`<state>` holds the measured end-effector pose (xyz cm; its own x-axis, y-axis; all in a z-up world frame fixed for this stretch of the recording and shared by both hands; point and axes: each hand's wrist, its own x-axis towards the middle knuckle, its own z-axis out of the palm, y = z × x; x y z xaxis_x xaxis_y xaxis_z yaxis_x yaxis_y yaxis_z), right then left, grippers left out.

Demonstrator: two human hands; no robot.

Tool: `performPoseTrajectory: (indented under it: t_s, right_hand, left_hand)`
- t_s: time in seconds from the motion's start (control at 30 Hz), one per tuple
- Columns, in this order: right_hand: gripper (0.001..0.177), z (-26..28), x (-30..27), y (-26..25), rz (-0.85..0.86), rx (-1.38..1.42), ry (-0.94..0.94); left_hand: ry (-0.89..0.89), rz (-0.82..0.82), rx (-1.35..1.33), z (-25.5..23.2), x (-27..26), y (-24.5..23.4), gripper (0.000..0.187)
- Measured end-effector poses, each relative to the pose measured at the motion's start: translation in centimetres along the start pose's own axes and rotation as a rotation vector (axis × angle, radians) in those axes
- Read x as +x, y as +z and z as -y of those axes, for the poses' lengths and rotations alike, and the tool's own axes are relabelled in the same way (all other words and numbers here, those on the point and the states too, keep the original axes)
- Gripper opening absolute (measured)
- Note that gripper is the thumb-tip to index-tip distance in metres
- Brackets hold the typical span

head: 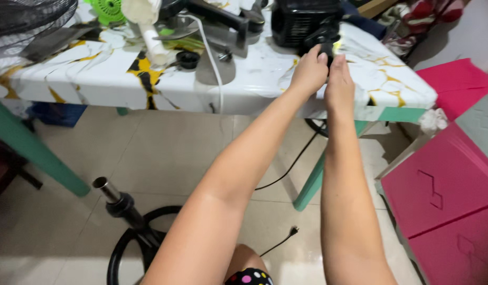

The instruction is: The person assembles a standing electric fan by hand, attaching the motor housing to the metal pole, inserting the pole into the base, and securing the components with a plastic knob. The person handles the fan base, pole, motor housing, and knob.

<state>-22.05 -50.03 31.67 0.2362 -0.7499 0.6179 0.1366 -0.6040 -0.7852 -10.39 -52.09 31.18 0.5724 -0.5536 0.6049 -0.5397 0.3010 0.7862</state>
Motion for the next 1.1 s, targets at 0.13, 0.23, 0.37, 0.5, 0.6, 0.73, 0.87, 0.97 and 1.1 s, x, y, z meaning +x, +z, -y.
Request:
performPoseTrajectory:
  t_s: [0.13,0.23,0.37,0.5,0.6,0.73,0.87,0.97,1.1]
  right_hand:
    - [0.079,1.3,-1.3,-0.8,0.011,0.245,0.166]
    - [0.079,3.9,-4.9,-1.8,0.0,0.288,0.15]
    - [0.076,5.2,-10.8,-1.0,-0.045,0.456,0.078]
    - [0.043,5.0,-11.8,0.6,-0.112,0.659,0.143]
    - [0.022,4.1,-11.8,0.5,-0.084,0.703,0.257]
    - [0.03,3.3,-11.4,0.6,0.099,0.862,0.411]
    - [0.033,3.5,-11.3,1.2,0.154,0.969,0.506]
    - [0.025,4.6,-12.2,1.6,0.15,0.779,0.353]
    - [0.023,7.2,-15.3,1.1,0.193,0.758,0.32]
  left_hand:
    - [-0.076,-0.022,0.02,-0.8,-1.0,-1.3,0.051]
    - [-0.121,0.014,0.089,-3.3,-3.4,-6.5,0.054]
    - [-0.215,0.158,0.303,-7.4,-4.9,-12.6,0.081]
    - [-0.146,0.366,0.591,-9.7,-5.8,-12.8,0.101]
    - [-0.022,0.2,0.529,-8.7,-7.0,-11.7,0.083]
    - [0.049,0.122,0.377,-6.2,-9.3,-11.8,0.078]
    - [0.267,0.054,0.212,-3.8,-14.2,-13.8,0.077]
    - [0.373,0.082,0.128,-3.9,-16.7,-15.9,0.074]
    - [0.466,0.114,0.088,-5.8,-20.0,-19.5,0.073]
